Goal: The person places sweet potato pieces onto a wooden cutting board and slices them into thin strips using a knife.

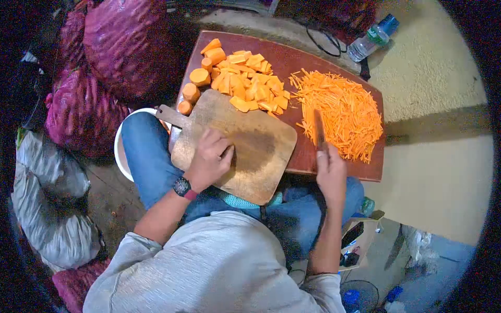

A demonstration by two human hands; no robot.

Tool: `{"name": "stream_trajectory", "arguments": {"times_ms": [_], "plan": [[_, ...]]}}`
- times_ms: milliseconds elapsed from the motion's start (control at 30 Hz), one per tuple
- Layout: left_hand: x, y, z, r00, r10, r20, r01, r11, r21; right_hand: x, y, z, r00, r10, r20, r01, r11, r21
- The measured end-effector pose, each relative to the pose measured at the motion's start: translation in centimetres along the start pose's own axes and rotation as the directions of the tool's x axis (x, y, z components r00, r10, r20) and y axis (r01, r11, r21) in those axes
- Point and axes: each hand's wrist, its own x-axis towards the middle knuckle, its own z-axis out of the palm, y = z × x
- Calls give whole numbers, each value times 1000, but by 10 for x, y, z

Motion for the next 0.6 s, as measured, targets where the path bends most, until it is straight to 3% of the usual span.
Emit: {"name": "stream_trajectory", "arguments": {"times_ms": [33,67,133,167,200,267,300,500,600], "plan": [[-1,1,1,999,16,32,-18,999,45,6,-3,-14,989,127,81,-126,992,-22],[-2,1,1,997,29,66,-35,995,92,8,-7,-15,990,121,78,-120,993,-19],[1,3,-2,995,8,102,-18,995,98,4,-23,-9,978,129,162,-155,974,163],[4,4,-3,991,-19,135,6,995,95,2,-38,-6,929,232,287,-311,912,269],[8,3,-2,990,-7,138,-7,995,97,1,-40,0,932,232,278,-309,910,277],[15,-1,1,990,-27,139,19,998,64,1,-32,15,876,199,439,-345,895,283],[20,-3,1,990,-18,142,8,998,69,1,-29,24,920,84,384,-214,927,310],[69,-15,10,990,13,137,-46,970,241,-3,-34,23,948,44,316,-108,976,189],[84,-22,21,995,26,98,-56,948,313,-5,-30,25,959,0,283,-73,966,248]]}}
